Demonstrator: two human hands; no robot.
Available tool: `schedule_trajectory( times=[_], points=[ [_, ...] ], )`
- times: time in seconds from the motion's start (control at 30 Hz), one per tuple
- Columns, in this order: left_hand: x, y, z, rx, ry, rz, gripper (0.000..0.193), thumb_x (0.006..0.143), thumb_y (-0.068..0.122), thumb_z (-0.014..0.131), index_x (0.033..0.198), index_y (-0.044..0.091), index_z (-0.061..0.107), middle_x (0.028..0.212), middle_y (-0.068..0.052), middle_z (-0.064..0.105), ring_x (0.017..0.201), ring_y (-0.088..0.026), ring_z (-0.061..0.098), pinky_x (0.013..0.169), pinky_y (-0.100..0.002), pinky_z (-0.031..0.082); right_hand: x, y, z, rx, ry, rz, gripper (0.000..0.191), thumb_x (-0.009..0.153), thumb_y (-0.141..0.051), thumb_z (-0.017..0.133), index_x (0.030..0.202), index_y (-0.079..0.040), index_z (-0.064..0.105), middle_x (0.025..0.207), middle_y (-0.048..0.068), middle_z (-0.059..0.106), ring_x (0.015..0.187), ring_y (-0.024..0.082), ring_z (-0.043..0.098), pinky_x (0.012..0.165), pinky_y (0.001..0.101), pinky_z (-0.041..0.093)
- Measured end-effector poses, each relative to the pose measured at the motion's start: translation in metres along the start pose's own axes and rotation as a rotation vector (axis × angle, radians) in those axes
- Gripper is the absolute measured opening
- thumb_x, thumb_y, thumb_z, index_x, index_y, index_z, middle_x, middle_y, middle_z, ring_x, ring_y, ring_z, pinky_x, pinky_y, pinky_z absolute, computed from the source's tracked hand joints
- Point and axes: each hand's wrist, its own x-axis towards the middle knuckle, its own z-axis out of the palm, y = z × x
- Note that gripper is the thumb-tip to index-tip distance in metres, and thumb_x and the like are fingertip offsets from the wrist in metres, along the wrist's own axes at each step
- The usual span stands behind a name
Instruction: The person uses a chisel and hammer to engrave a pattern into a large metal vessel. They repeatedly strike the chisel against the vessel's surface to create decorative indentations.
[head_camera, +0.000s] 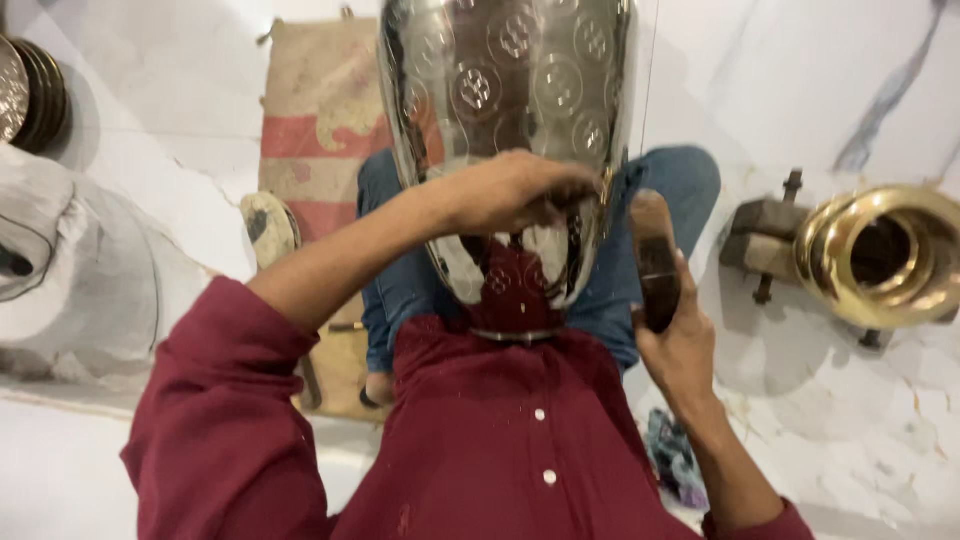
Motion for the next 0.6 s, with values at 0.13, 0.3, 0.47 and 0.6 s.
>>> schedule_trajectory(
  times=[0.13, 0.3, 0.47, 0.6],
  points=[
    [-0.001, -0.004, -0.004, -0.069, -0.077, 0.029, 0.051, 0.093, 0.014, 0.075, 0.141, 0.010, 0.057, 0.123, -0.014, 0.072, 0.111, -0.035, 0.071, 0.093, -0.045, 0.057, 0.009, -0.006, -0.008, 0.138, 0.054, -0.079, 0.085, 0.090, -0.010, 0.073, 0.164, -0.019, 0.032, 0.104, 0.026, 0.069, 0.088, 0.044, 0.070, 0.071, 0.0513, 0.055],
    [0.000, -0.002, -0.008, -0.007, -0.138, 0.013, 0.053, 0.091, 0.013, 0.071, 0.142, 0.012, 0.058, 0.124, -0.012, 0.071, 0.110, -0.034, 0.070, 0.091, -0.047, 0.056, 0.007, 0.010, -0.015, 0.488, 0.206, 0.059, 0.033, 0.102, -0.008, 0.080, 0.127, -0.006, 0.058, 0.104, 0.019, 0.070, 0.090, 0.029, 0.072, 0.084, 0.0417, 0.060],
    [-0.003, -0.001, -0.009, -0.036, -0.132, 0.064, 0.048, 0.093, 0.016, 0.071, 0.139, 0.011, 0.059, 0.126, -0.011, 0.071, 0.110, -0.033, 0.069, 0.091, -0.046, 0.056, 0.011, 0.006, -0.023, 0.359, 0.192, 0.127, 0.037, 0.094, -0.012, 0.083, 0.115, 0.005, 0.059, 0.092, 0.017, 0.068, 0.081, 0.024, 0.064, 0.077, 0.0383, 0.055],
    [-0.015, -0.006, -0.004, -0.041, -0.021, 0.059, 0.044, 0.096, 0.016, 0.070, 0.138, 0.009, 0.060, 0.122, -0.011, 0.072, 0.108, -0.031, 0.072, 0.091, -0.046, 0.056, 0.023, -0.019, -0.042, 0.157, 0.088, 0.055, 0.052, 0.089, -0.015, 0.086, 0.130, 0.001, 0.057, 0.101, 0.017, 0.071, 0.088, 0.026, 0.071, 0.084, 0.0393, 0.058]
  ],
)
